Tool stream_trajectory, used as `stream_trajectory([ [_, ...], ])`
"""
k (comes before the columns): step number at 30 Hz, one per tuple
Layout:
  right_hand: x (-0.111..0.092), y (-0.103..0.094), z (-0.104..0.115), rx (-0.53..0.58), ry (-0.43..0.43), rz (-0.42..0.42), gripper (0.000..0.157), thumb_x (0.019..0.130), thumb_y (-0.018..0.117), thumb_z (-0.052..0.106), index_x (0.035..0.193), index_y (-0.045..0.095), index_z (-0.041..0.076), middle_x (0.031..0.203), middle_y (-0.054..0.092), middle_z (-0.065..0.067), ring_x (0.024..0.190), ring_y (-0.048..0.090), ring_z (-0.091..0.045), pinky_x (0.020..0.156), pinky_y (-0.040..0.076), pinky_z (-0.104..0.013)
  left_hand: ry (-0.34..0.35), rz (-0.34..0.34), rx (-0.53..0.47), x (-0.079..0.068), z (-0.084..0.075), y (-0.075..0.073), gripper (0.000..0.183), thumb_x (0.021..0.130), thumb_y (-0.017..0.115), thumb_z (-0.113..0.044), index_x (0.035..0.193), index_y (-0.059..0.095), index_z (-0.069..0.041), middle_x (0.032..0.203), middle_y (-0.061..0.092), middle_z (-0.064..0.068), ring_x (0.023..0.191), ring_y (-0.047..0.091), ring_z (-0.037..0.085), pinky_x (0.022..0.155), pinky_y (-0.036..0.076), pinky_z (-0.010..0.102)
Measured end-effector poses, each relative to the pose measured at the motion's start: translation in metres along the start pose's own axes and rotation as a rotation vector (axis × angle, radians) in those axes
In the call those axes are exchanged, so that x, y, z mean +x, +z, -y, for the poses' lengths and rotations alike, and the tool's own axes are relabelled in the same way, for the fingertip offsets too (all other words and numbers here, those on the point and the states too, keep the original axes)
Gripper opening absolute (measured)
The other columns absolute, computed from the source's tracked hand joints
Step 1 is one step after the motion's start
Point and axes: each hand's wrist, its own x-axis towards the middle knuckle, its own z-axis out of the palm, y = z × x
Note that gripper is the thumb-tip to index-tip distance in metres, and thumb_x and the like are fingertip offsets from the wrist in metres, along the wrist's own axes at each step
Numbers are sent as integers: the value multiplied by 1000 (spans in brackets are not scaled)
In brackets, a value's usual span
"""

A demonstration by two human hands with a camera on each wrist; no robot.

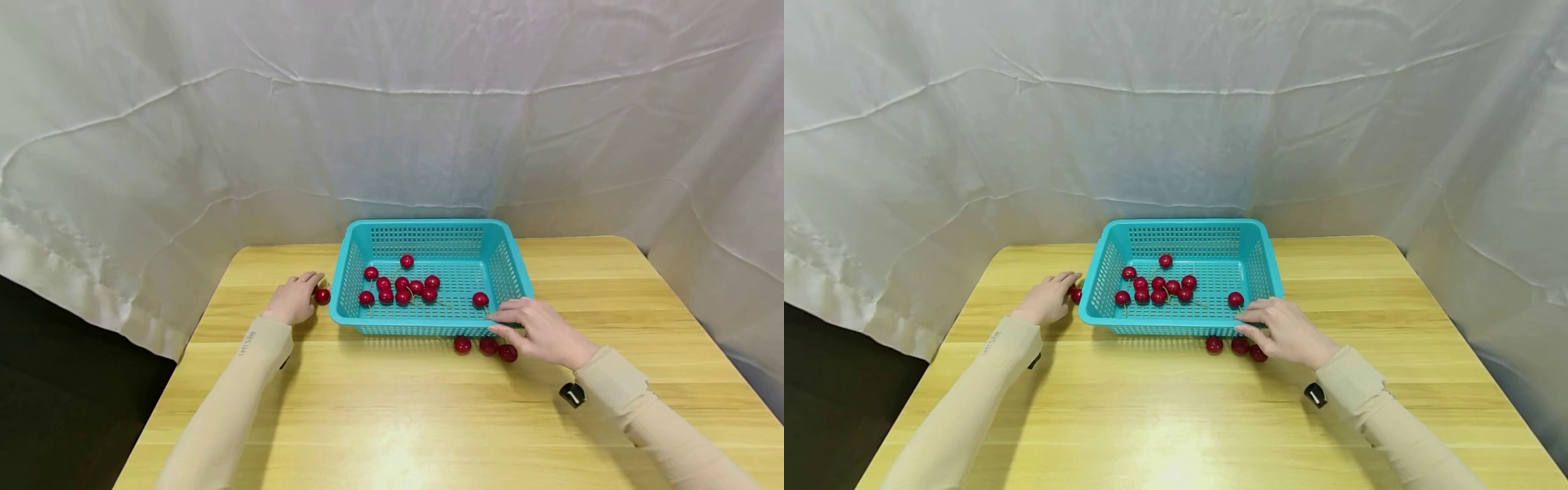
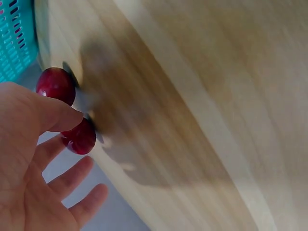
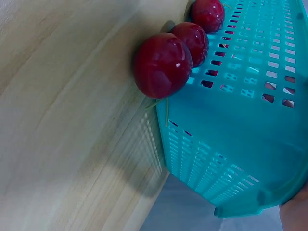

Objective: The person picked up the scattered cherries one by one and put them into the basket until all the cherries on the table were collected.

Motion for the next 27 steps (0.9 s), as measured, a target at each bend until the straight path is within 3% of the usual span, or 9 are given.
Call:
stream_trajectory([
  [18,1,0,0,17,-15,-9,16,88,75,14,102,80,10,94,77,-1,88,72,-17,79,59,-41,-1,-43,1,-2,8,5,46,95,60,-9,140,52,0,140,57,22,118,60,45,105,48,56],
  [27,1,-1,0,12,-9,-1,16,88,75,15,102,80,11,95,78,1,89,73,-16,80,59,-41,35,-84,-8,-8,12,3,27,95,62,-9,121,60,-1,112,63,19,93,64,36,91,55,52],
])
